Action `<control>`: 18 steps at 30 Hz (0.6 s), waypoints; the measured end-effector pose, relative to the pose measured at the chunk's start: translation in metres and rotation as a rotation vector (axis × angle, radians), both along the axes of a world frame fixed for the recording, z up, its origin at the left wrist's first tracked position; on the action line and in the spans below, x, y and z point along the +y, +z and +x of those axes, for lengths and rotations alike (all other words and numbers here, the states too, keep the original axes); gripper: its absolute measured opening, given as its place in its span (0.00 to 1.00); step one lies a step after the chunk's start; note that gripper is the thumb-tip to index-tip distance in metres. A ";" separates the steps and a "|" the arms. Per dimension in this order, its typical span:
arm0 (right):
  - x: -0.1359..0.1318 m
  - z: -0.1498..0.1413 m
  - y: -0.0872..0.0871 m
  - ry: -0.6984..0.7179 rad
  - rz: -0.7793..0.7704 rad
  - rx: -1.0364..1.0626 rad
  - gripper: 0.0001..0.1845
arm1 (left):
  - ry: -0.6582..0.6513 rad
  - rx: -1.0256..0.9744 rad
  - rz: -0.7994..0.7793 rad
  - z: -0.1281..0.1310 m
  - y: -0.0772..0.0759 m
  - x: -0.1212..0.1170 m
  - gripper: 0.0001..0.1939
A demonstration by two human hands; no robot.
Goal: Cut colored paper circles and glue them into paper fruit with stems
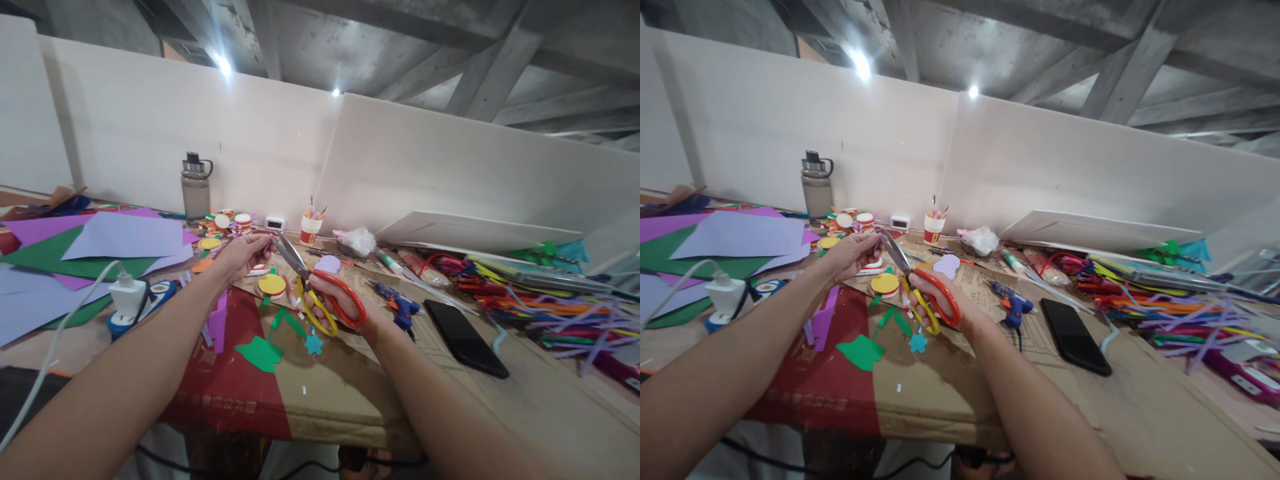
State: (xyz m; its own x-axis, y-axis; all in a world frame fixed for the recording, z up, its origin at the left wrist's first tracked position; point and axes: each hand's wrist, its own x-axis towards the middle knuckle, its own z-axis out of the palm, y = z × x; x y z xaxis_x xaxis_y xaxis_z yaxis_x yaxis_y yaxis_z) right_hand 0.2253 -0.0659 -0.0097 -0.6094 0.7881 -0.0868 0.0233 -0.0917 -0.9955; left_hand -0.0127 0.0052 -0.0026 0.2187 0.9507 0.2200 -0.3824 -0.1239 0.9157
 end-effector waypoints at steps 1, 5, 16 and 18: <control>0.000 0.000 0.000 0.002 -0.002 -0.010 0.21 | 0.000 -0.001 0.001 0.000 0.000 0.000 0.15; 0.001 0.001 -0.001 0.015 -0.006 -0.001 0.21 | 0.001 0.006 0.000 0.001 0.001 -0.002 0.15; 0.004 0.000 -0.004 0.032 -0.036 0.061 0.21 | -0.031 0.114 0.045 0.003 0.000 -0.003 0.17; 0.002 -0.002 -0.002 0.017 -0.034 0.072 0.21 | -0.045 0.139 0.045 0.003 -0.001 -0.003 0.16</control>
